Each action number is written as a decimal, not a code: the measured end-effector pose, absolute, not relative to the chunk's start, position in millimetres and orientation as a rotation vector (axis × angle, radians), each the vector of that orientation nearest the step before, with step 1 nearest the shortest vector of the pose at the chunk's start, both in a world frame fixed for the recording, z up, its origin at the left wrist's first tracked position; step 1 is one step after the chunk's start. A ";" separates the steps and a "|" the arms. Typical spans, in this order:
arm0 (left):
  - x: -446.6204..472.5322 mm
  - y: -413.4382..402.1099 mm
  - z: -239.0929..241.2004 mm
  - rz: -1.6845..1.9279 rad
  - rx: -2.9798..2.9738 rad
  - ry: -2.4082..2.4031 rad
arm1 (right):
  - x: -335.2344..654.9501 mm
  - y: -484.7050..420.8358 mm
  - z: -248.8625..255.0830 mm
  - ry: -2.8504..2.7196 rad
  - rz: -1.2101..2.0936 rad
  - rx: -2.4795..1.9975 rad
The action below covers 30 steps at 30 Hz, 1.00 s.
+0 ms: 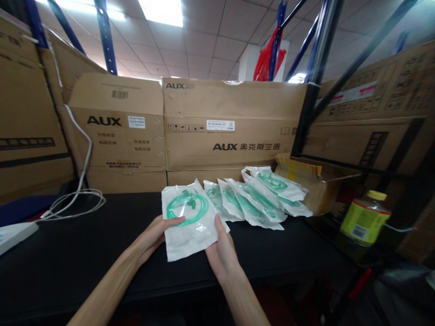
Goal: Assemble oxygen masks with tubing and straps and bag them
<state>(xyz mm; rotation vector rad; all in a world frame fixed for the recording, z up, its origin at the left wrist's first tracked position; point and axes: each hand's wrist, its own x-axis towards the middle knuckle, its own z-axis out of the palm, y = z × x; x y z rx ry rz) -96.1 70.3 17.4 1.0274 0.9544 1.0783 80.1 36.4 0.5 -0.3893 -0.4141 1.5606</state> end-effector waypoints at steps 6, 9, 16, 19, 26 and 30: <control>-92.2 61.6 31.3 1.043 1.027 0.963 | 83.6 29.9 13.9 -0.400 1.645 -0.287; -95.2 61.3 32.9 1.110 1.069 0.919 | 94.3 34.2 36.2 -0.441 1.578 -0.291; -74.4 72.8 42.2 1.223 1.520 1.080 | 191.9 64.4 109.4 -0.644 1.145 -0.522; -32.7 71.8 57.6 1.176 2.194 1.113 | 251.9 82.1 125.7 -0.645 1.002 -0.624; 88.5 93.8 81.8 1.043 2.774 0.988 | 333.0 124.2 128.9 -0.695 0.873 -0.911; 135.1 120.7 82.8 0.947 2.880 0.902 | 340.3 123.2 120.0 -0.725 0.915 -0.968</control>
